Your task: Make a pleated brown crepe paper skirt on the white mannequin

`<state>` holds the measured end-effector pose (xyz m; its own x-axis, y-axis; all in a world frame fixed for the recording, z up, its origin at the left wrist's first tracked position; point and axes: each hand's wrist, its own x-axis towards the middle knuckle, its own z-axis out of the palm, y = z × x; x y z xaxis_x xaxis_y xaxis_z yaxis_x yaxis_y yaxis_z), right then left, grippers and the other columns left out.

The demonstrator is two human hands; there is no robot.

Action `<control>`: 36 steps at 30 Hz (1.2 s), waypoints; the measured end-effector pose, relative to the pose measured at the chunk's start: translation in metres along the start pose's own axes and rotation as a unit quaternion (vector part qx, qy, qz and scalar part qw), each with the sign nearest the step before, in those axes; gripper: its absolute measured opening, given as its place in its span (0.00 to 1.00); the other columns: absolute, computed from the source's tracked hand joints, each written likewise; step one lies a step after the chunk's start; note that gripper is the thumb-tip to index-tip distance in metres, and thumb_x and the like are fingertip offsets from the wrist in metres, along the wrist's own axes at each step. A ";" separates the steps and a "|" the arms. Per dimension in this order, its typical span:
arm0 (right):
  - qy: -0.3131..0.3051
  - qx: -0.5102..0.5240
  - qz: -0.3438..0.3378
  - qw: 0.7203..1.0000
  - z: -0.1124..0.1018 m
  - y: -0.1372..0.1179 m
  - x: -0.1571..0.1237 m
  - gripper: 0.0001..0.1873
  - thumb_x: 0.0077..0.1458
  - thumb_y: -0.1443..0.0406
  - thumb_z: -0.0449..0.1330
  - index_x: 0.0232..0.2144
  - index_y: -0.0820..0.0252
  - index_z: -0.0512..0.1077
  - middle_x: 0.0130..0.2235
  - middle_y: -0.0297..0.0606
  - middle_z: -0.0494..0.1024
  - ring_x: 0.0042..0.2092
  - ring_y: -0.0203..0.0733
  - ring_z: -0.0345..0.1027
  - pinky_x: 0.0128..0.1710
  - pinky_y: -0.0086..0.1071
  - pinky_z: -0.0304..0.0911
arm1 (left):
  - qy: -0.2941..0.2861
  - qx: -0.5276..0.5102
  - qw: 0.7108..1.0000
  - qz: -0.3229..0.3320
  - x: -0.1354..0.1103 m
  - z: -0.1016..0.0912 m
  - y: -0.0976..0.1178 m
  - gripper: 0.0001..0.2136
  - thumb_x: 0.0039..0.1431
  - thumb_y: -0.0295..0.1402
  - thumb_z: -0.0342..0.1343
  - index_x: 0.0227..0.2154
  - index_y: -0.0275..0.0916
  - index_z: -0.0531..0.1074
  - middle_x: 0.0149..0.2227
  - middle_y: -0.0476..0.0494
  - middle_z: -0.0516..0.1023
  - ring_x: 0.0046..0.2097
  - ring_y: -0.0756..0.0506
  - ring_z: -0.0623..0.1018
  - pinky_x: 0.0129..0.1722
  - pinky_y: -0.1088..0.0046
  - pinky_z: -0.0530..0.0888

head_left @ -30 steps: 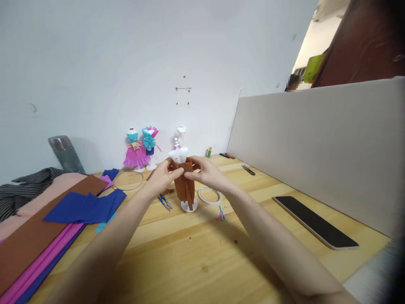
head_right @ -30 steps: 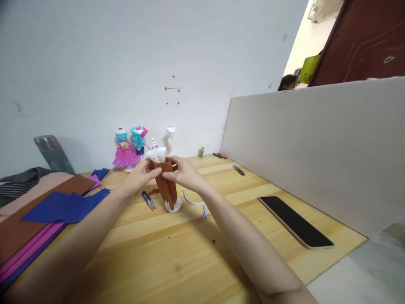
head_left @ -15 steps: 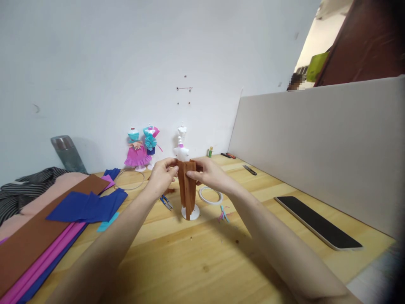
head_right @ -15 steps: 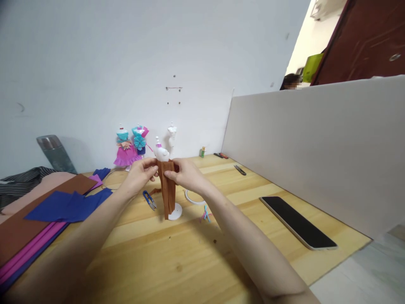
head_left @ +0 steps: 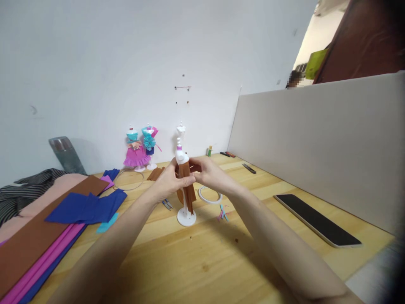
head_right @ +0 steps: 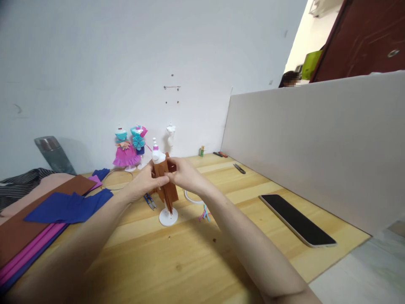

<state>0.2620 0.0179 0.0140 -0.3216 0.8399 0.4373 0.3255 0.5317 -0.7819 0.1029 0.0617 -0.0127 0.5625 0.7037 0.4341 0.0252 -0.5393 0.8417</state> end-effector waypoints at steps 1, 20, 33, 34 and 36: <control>-0.002 0.010 -0.002 1.000 0.000 0.000 0.000 0.11 0.45 0.74 0.56 0.33 0.64 0.74 0.36 0.40 0.78 0.39 0.41 0.71 0.39 0.34 0.65 | -0.003 0.006 1.000 -0.008 0.000 0.001 -0.001 0.31 0.46 0.45 0.63 0.51 0.36 0.61 0.47 0.36 0.74 0.48 0.38 0.74 0.47 0.60 0.70; -0.037 0.086 0.133 0.987 -0.021 0.040 0.009 0.25 0.49 0.55 0.63 0.48 0.61 0.71 0.51 0.47 0.73 0.48 0.48 0.68 0.41 0.37 0.67 | 0.067 -0.039 0.996 -0.046 0.001 -0.013 -0.009 0.22 0.41 0.33 0.60 0.43 0.34 0.67 0.42 0.41 0.76 0.45 0.39 0.75 0.45 0.62 0.70; -0.073 0.224 0.149 0.960 -0.002 0.038 0.008 0.22 0.35 0.62 0.70 0.36 0.64 0.74 0.39 0.42 0.79 0.41 0.46 0.72 0.47 0.40 0.63 | -0.096 0.065 0.993 -0.035 -0.004 -0.049 0.008 0.21 0.46 0.36 0.63 0.45 0.34 0.71 0.44 0.39 0.78 0.48 0.39 0.75 0.50 0.58 0.70; -0.068 0.232 0.142 0.960 -0.002 0.035 0.008 0.22 0.35 0.63 0.70 0.36 0.63 0.74 0.39 0.42 0.79 0.42 0.46 0.71 0.48 0.40 0.62 | -0.098 0.070 0.992 -0.029 -0.004 -0.051 0.009 0.22 0.46 0.35 0.63 0.46 0.35 0.71 0.44 0.40 0.78 0.48 0.39 0.75 0.50 0.58 0.69; -0.072 0.250 0.124 0.957 -0.002 0.031 0.007 0.24 0.34 0.63 0.70 0.38 0.63 0.73 0.41 0.43 0.79 0.43 0.47 0.71 0.49 0.41 0.62 | -0.091 0.078 0.993 -0.007 -0.004 -0.053 0.011 0.24 0.45 0.34 0.65 0.47 0.36 0.70 0.45 0.40 0.77 0.48 0.40 0.75 0.51 0.58 0.69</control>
<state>0.2719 0.0405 -0.0068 -0.4208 0.8907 0.1719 -0.0469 0.1679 -0.9847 0.0570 0.0773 0.0114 0.7011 0.6239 0.3452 0.1535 -0.6048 0.7814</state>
